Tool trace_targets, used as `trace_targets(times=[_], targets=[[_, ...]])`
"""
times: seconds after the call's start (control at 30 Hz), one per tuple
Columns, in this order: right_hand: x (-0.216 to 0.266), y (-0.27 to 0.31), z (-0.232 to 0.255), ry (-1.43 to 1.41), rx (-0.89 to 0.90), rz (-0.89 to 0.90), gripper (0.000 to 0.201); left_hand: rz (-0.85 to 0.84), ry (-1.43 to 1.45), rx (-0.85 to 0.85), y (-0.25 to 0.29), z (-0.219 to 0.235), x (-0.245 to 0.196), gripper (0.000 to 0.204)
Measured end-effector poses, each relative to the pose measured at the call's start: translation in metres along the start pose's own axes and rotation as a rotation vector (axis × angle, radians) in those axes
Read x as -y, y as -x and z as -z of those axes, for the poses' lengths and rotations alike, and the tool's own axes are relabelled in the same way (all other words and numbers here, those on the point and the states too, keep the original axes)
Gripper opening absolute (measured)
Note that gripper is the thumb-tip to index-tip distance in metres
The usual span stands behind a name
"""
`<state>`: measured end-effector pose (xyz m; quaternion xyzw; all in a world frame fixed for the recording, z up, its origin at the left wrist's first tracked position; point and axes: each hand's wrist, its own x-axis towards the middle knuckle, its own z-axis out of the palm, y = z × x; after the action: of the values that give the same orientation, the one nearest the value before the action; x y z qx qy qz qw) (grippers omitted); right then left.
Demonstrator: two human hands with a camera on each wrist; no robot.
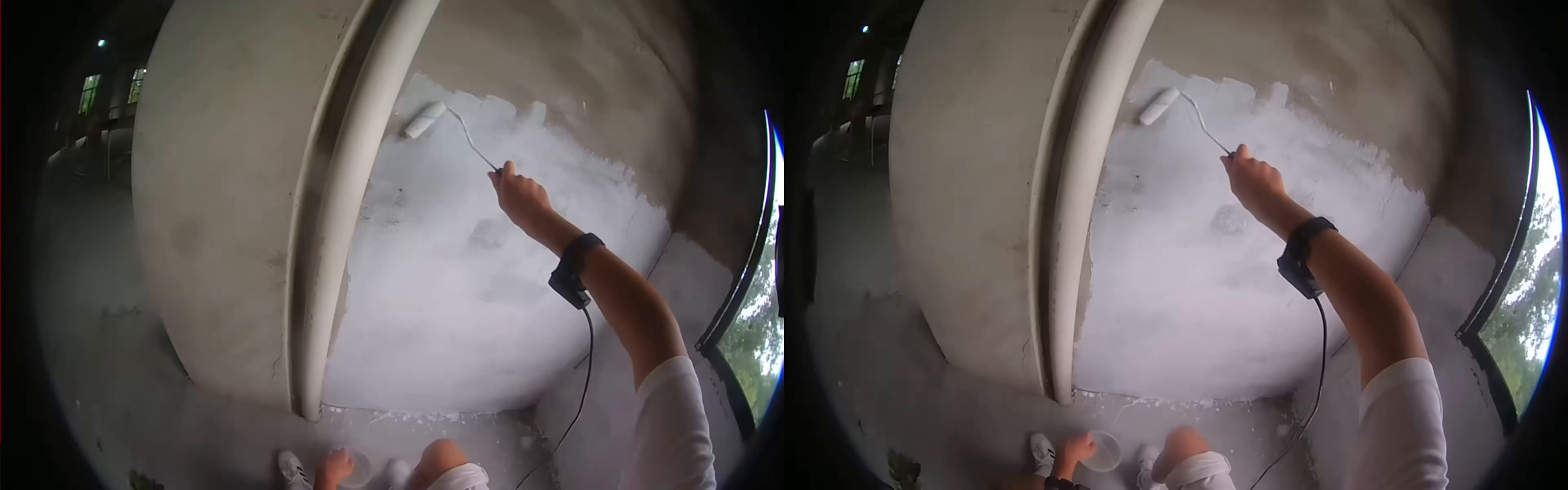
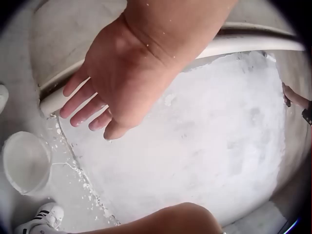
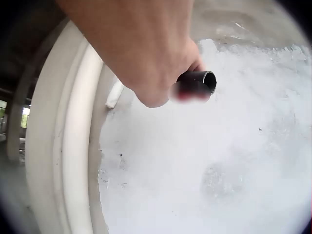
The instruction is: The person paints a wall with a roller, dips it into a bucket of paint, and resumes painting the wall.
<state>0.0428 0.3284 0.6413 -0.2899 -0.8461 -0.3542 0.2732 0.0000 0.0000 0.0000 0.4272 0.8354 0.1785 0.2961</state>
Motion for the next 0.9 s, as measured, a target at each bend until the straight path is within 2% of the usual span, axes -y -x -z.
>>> trace_targets(times=[0.07,0.1,0.13,0.2,0.27,0.37,0.47,0.67,0.77,0.9], targets=[[-0.011,0.023,-0.013,-0.014,0.058,-0.010,0.036,-0.021,-0.016,-0.011,0.015,-0.016,-0.003,0.044],[-0.011,0.003,0.002,0.033,0.019,0.004,0.036,-0.102,-0.013,-0.108,-0.020,-0.011,-0.020,0.044],[-0.010,0.006,0.002,0.026,0.036,-0.003,0.036,-0.132,-0.047,-0.154,-0.007,-0.022,-0.017,0.044],[0.002,0.003,0.000,0.003,-0.020,-0.019,0.036,-0.120,-0.130,-0.147,-0.015,0.000,0.018,0.045],[0.007,-0.004,0.001,0.045,-0.051,-0.011,0.036,-0.050,-0.107,0.013,-0.030,0.001,0.019,0.046],[0.020,-0.006,0.006,0.023,-0.101,0.026,0.036,-0.076,-0.153,0.064,-0.035,-0.014,0.018,0.048],[0.027,0.001,-0.001,-0.006,-0.073,0.013,0.037,-0.071,-0.031,0.002,-0.043,-0.045,0.033,0.049],[0.031,0.038,-0.032,-0.156,-0.010,-0.087,0.038,-0.015,-0.066,0.003,-0.009,-0.008,0.016,0.047],[0.027,0.063,-0.054,-0.183,-0.002,-0.113,0.038,-0.101,-0.109,-0.104,-0.015,-0.028,0.030,0.037],[0.016,0.095,-0.077,-0.173,0.038,-0.160,0.037,-0.097,-0.120,-0.064,-0.011,-0.035,0.033,0.037]])
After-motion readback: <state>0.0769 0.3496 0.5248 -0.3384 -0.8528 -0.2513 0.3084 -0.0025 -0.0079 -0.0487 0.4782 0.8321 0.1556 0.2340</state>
